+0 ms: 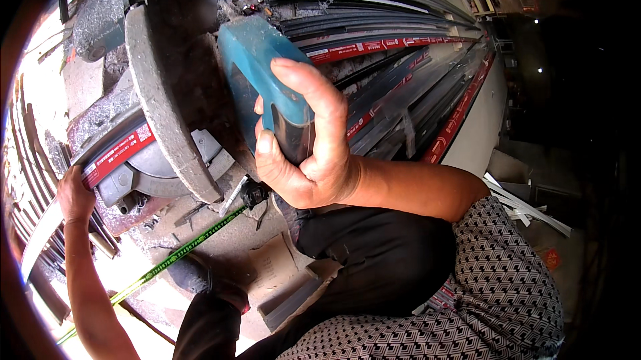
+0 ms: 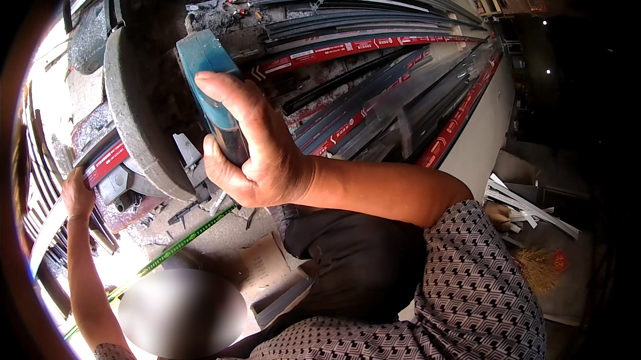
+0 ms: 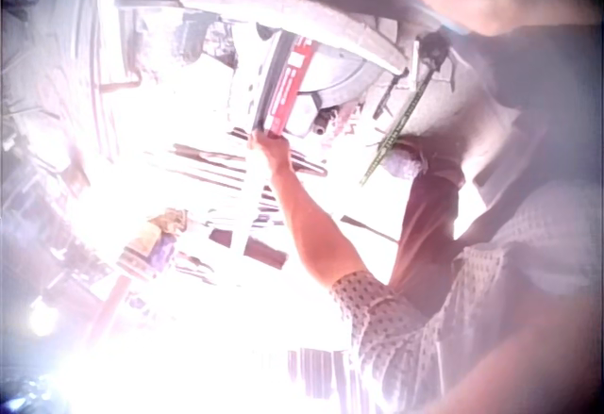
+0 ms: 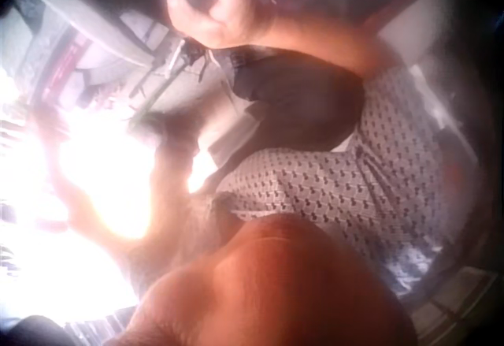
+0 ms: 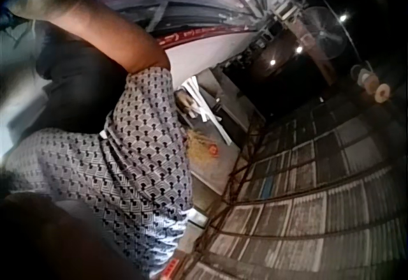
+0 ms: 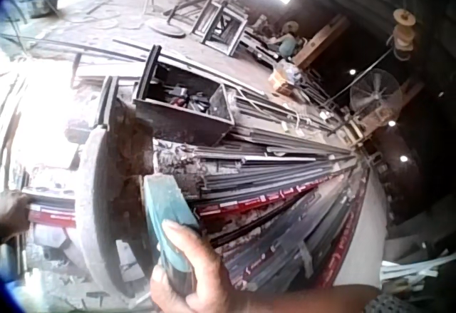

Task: The person measures a long strip of red and black molding using a green tape measure and marks it with a white marker. They then position the strip on a miter saw and cut it. The person repeats this process with another strip of molding.

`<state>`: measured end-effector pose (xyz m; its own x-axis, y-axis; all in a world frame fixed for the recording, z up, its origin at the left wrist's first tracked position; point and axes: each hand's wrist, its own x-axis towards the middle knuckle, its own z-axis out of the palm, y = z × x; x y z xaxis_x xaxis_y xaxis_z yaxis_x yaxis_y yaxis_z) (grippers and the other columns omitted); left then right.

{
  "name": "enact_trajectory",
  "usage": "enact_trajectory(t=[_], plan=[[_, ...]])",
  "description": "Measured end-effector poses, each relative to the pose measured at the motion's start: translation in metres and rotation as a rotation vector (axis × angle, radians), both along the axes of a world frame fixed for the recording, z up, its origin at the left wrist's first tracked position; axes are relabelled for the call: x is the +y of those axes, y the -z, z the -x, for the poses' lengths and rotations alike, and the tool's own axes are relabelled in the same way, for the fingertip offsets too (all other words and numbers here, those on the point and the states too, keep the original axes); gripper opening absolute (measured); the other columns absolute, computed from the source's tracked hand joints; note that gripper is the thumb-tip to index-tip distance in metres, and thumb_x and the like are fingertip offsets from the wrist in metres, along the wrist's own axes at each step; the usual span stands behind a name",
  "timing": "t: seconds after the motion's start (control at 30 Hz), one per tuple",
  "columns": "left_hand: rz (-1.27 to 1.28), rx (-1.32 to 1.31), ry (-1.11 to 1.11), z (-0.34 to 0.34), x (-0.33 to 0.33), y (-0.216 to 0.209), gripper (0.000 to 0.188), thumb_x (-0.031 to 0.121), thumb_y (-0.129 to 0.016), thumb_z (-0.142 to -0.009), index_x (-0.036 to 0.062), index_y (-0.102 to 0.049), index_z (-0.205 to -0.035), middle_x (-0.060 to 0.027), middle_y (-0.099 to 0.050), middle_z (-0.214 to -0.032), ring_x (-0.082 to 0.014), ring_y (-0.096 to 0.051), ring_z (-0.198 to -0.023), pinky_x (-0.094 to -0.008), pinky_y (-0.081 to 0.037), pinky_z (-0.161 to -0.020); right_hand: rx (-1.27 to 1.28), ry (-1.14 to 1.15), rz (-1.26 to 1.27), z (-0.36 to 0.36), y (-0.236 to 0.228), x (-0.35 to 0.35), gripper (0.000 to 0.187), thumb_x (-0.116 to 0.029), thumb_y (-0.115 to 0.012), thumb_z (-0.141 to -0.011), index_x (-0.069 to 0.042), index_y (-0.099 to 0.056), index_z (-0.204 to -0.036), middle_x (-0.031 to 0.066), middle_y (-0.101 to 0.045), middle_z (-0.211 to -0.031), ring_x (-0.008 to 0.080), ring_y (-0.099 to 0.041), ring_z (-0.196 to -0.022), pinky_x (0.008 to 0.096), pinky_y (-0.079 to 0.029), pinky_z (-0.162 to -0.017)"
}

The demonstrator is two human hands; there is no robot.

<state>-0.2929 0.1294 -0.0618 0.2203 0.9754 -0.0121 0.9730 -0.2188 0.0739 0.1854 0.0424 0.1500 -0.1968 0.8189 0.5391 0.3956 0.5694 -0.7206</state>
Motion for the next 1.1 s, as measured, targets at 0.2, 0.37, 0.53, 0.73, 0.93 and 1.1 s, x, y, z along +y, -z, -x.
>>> enact_trajectory(t=[0.2,0.37,0.53,0.73,0.93,1.1], plan=[[-0.015,-0.01,-0.01,-0.004,-0.002,-0.003,0.028,-0.002,-0.058,-0.081,0.0046,-0.065,-0.107,-0.0181,-0.068,-0.1,-0.0414,-0.066,-0.096,-0.0511,-0.051,-0.087,-0.106,-0.02,-0.03,-0.004,0.0,0.0,0.073,0.007,-0.062,-0.09,0.002,-0.027,-0.153,0.0184,-0.044,-0.139,0.0202,-0.059,-0.108,0.0317,-0.053,-0.088],[0.007,0.011,-0.009,-0.001,-0.001,0.0,0.027,-0.002,-0.058,-0.081,0.0047,-0.064,-0.107,-0.0177,-0.069,-0.1,-0.0411,-0.066,-0.096,-0.0512,-0.051,-0.087,-0.125,-0.028,-0.037,-0.005,0.003,-0.004,0.071,0.008,-0.061,-0.091,0.002,-0.026,-0.153,0.0174,-0.042,-0.14,0.0165,-0.06,-0.103,0.0296,-0.056,-0.084],[-0.009,0.002,-0.011,-0.005,-0.001,-0.005,0.028,-0.001,-0.059,-0.081,0.0051,-0.064,-0.107,-0.0173,-0.069,-0.1,-0.0408,-0.066,-0.096,-0.0507,-0.052,-0.087,-0.132,-0.016,-0.061,-0.006,0.01,-0.008,0.07,0.008,-0.061,-0.091,0.003,-0.026,-0.152,0.018,-0.043,-0.138,0.0161,-0.061,-0.1,0.0298,-0.056,-0.082],[-0.008,-0.006,-0.005,-0.004,-0.001,-0.004,0.028,-0.001,-0.058,-0.082,0.0053,-0.065,-0.108,-0.017,-0.069,-0.1,-0.0405,-0.066,-0.097,-0.0497,-0.052,-0.086,-0.117,-0.035,-0.029,-0.007,0.015,-0.012,0.071,0.009,-0.06,-0.091,0.001,-0.025,-0.152,0.0178,-0.053,-0.124,0.014,-0.062,-0.089,0.0297,-0.056,-0.078],[0.003,0.019,0.005,-0.002,0.0,0.0,0.028,-0.002,-0.058,-0.082,0.0052,-0.064,-0.108,-0.0173,-0.069,-0.099,-0.0403,-0.066,-0.097,-0.0497,-0.052,-0.086,-0.11,-0.048,-0.006,-0.009,0.022,-0.018,0.073,0.008,-0.059,-0.091,-0.001,-0.024,-0.153,0.0179,-0.054,-0.121,0.0136,-0.062,-0.086,0.0299,-0.056,-0.077],[-0.034,0.001,0.008,-0.001,-0.001,-0.001,0.027,-0.001,-0.058,-0.082,0.0052,-0.063,-0.108,-0.0171,-0.069,-0.099,-0.0405,-0.066,-0.097,-0.0499,-0.052,-0.086,-0.125,-0.058,0.003,-0.01,0.024,-0.02,0.073,0.007,-0.06,-0.091,-0.002,-0.023,-0.154,0.018,-0.054,-0.121,0.0138,-0.062,-0.086,0.0307,-0.056,-0.077]])
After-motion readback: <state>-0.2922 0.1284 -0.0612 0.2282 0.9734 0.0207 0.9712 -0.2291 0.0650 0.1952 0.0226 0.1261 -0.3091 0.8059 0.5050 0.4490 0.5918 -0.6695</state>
